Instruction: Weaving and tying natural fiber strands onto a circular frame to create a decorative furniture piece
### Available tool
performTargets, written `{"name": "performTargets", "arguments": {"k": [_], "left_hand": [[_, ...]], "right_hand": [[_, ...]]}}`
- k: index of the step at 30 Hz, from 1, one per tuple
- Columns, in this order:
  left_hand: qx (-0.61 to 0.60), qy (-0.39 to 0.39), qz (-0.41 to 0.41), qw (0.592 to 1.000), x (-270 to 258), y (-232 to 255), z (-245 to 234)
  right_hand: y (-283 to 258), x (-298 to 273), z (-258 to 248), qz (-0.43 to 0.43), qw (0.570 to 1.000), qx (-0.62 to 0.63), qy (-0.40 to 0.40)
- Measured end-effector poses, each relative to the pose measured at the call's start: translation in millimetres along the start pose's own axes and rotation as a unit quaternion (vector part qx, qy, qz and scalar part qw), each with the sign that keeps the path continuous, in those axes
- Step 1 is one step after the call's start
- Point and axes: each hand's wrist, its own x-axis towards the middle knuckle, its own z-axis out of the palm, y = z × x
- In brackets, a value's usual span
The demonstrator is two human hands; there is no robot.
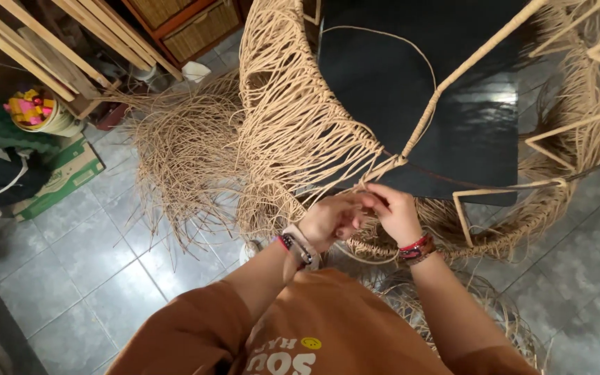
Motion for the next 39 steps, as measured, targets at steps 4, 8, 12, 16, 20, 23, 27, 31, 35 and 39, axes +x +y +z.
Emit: {"name": "performTargets", "arguments": {"k": [4,8,12,16,20,23,27,31,35,39], "left_hand": [[-0.102,-0.022,-0.109,0.989,6.6,1.0,-21.0],[-0.112,-0.043,-0.114,0.986,29.2,0.2,-46.5],[0.034,0.079,-0.082,0.993,93.7,-62.2,-92.6],[0.664,-0.130,-0.240,0.696,66.2,-54.3,-85.5],[0.838,-0.162,-0.068,0.517,9.6,-127.1,-137.8],[0.827,-0.120,0.031,0.548,17.5,-91.2,-125.6],[0.522,-0.056,0.134,0.840,16.2,-13.9,-33.2],[0.476,-0.060,0.104,0.871,27.7,-61.6,-42.7],[0.641,-0.165,0.097,0.743,-2.9,-37.8,-29.6],[0.691,-0.186,0.063,0.695,-19.4,-16.8,-26.4]], "right_hand": [[31.3,-2.9,5.8,-0.015,0.999,-0.043,-0.011],[20.7,2.5,3.6,-0.015,0.998,-0.061,-0.013],[21.7,1.9,3.3,-0.010,0.999,-0.045,-0.007],[12.2,6.6,2.0,0.028,0.999,-0.025,-0.017],[9.2,10.3,1.1,0.064,0.994,0.080,-0.035],[8.1,8.9,7.5,-0.013,1.000,0.026,0.001],[10.1,13.9,5.1,-0.061,0.998,-0.025,0.019],[-2.4,8.5,3.7,-0.030,0.999,0.022,-0.015],[-28.8,6.4,-7.2,-0.011,0.999,-0.009,-0.044],[-27.5,6.5,-3.2,-0.009,0.999,-0.013,-0.035]]}}
